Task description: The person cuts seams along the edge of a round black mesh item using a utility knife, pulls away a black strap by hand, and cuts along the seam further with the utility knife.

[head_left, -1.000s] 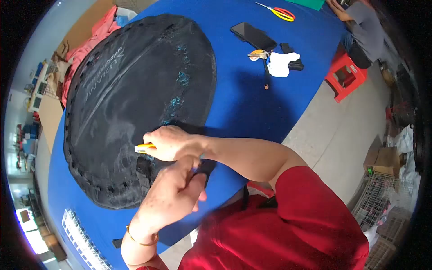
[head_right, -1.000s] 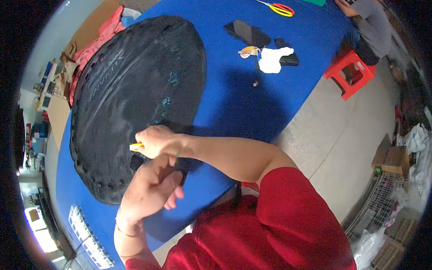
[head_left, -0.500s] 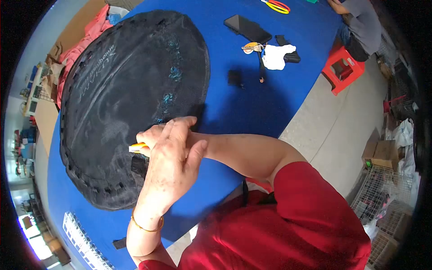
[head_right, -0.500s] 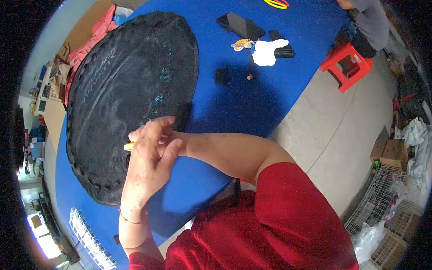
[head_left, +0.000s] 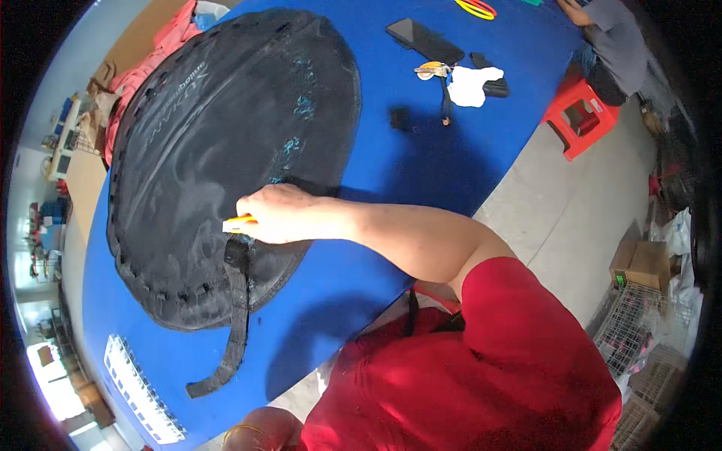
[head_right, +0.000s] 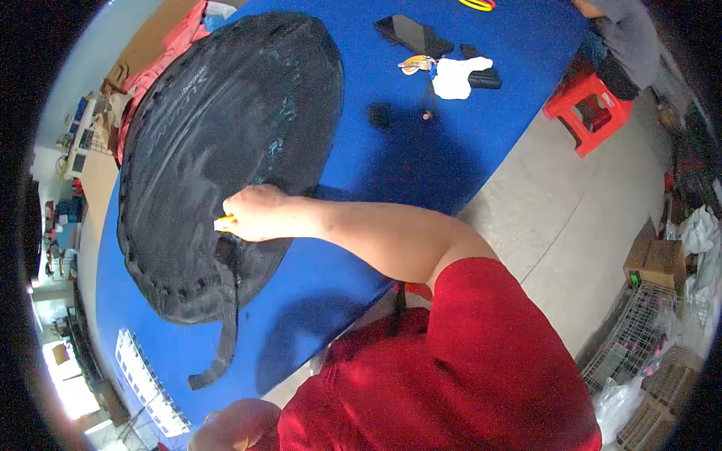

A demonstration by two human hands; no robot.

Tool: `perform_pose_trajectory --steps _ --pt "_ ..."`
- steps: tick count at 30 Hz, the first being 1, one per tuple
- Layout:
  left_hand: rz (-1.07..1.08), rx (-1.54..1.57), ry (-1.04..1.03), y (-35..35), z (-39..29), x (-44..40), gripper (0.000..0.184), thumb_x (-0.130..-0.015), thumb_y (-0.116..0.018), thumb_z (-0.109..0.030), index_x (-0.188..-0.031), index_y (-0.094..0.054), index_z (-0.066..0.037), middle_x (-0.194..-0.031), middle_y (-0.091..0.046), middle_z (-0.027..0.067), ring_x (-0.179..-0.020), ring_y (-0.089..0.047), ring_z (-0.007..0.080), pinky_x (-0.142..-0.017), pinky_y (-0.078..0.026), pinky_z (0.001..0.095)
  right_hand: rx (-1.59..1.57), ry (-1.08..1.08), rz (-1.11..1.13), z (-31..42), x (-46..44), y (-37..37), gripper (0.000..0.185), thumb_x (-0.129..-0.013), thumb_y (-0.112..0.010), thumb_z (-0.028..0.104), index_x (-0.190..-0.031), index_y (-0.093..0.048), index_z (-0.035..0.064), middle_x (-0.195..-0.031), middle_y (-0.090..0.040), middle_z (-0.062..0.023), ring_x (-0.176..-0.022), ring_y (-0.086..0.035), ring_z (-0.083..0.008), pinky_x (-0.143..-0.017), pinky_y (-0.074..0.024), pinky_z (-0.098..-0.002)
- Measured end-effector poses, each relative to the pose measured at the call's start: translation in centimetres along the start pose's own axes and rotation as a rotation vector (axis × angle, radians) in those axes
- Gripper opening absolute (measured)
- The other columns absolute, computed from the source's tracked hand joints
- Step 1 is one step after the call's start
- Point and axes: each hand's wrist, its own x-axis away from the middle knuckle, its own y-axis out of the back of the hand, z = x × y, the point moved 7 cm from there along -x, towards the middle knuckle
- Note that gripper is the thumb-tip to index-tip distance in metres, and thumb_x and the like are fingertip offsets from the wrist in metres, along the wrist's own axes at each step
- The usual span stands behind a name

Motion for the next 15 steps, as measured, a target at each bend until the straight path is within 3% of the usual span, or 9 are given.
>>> perform_pose_trajectory --steps 6,10,12,13,15 --pt "-0.031 0.037 -0.076 -0.6 -1.5 1.0 0.03 -0.087 -0.072 -0.031 -0.097 -0.08 -0.003 -0.091 -0.076 0.0177 -0.072 -0.072 0.0323 -0.071 -0.063 0.0382 -0.01 -0.05 -0.01 -0.3 0.1 0.4 0.057 -0.097 -0.061 0.06 -0.094 -0.074 0.0054 -0.082 -0.073 -0.0188 -0.08 -0.072 -0.0377 -0.075 -0.0554 -0.0459" --pt "-0.071 0.064 -0.092 -0.7 -2.1 2.2 0.029 -0.086 -0.072 -0.029 -0.098 -0.08 -0.003 -0.091 -0.075 0.0177 -0.071 -0.072 0.031 -0.069 -0.062 0.0372 -0.039 -0.154 0.083 -0.3 0.1 0.4 0.052 -0.098 -0.062 0.058 -0.102 -0.074 0.0069 -0.088 -0.074 -0.0189 -0.085 -0.073 -0.0362 -0.075 -0.0549 -0.0448" --pt "-0.096 0.074 -0.092 -0.6 -2.3 2.8 0.029 -0.085 -0.073 -0.028 -0.098 -0.08 -0.003 -0.09 -0.075 0.0176 -0.071 -0.072 0.0303 -0.068 -0.062 0.0367 -0.036 -0.177 0.123 0.4 0.4 1.1 0.04 -0.099 -0.065 0.047 -0.104 -0.072 0.0079 -0.079 -0.072 -0.0157 -0.071 -0.072 -0.0306 -0.067 -0.0541 -0.0429" --pt "-0.105 0.079 -0.093 -0.5 -2.5 3.1 0.028 -0.084 -0.073 -0.027 -0.098 -0.08 -0.003 -0.09 -0.075 0.0176 -0.071 -0.072 0.03 -0.068 -0.062 0.0365 -0.003 -0.035 0.006 0.6 -0.1 1.0 0.051 -0.098 -0.06 0.059 -0.094 -0.072 0.0085 -0.07 -0.071 -0.0122 -0.065 -0.072 -0.0294 -0.067 -0.0563 -0.0436" --pt "-0.124 0.094 -0.099 -0.4 -2.7 3.5 0.028 -0.084 -0.073 -0.026 -0.098 -0.079 -0.003 -0.09 -0.075 0.0176 -0.07 -0.072 0.0293 -0.067 -0.062 0.036 -0.049 -0.082 0.063 -0.2 0.1 0.5 0.052 -0.099 -0.06 0.058 -0.093 -0.071 0.0074 -0.07 -0.071 -0.0135 -0.064 -0.071 -0.0291 -0.068 -0.0561 -0.0443"
